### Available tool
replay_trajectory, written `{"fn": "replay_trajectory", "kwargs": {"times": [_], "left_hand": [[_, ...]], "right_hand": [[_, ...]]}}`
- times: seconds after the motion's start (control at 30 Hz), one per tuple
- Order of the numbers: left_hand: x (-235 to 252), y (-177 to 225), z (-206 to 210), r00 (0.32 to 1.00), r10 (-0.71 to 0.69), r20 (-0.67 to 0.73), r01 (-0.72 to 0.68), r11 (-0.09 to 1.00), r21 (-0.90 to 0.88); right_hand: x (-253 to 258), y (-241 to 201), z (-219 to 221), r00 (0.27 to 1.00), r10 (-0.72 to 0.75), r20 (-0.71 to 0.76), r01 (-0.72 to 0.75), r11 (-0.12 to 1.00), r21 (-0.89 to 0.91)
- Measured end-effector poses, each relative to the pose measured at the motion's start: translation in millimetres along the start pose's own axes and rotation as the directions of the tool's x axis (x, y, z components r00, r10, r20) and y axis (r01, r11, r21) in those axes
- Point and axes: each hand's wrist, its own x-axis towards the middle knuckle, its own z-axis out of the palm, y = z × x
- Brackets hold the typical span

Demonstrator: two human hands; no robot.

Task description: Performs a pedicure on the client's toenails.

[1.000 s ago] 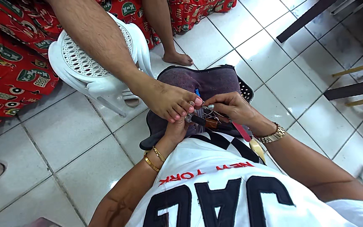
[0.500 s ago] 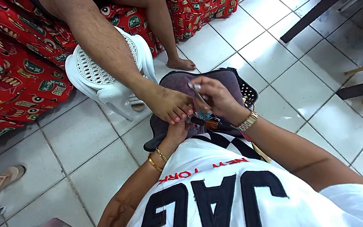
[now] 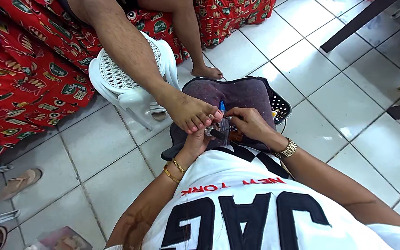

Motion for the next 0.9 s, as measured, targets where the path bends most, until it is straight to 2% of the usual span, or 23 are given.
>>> {"fn": "replay_trajectory", "kwargs": {"times": [0.1,0.2,0.3,0.4,0.53,0.67,0.9], "left_hand": [[-0.6,-0.4,0.4,1.000,-0.009,-0.011,0.009,1.000,-0.010],[-0.8,-1.9,-3.5,1.000,0.014,0.023,-0.013,1.000,-0.025],[-2.6,-2.9,-7.3,0.999,0.014,0.039,-0.012,0.998,-0.058],[-4.3,-4.6,-7.0,1.000,0.016,-0.008,-0.016,0.998,-0.061],[-5.5,-5.4,-6.3,0.999,0.027,-0.026,-0.029,0.997,-0.074],[-4.5,-6.2,-9.2,0.999,0.036,0.007,-0.035,0.993,-0.109],[-4.8,-5.5,-9.9,0.999,0.026,-0.019,-0.028,0.996,-0.090]], "right_hand": [[3.7,7.1,-14.4,0.998,-0.055,0.027,0.051,0.992,0.114],[19.6,-9.8,-45.8,0.974,-0.125,0.187,0.087,0.976,0.199],[41.7,-29.9,-69.7,0.908,-0.195,0.371,0.119,0.969,0.218],[64.2,-49.1,-77.8,0.818,-0.159,0.552,0.099,0.986,0.137],[84.7,-73.2,-77.0,0.723,-0.061,0.688,0.093,0.996,-0.009],[97.9,-84.0,-73.0,0.662,-0.013,0.749,0.122,0.988,-0.091],[108.4,-104.8,-65.8,0.609,0.077,0.790,0.195,0.950,-0.243]]}}
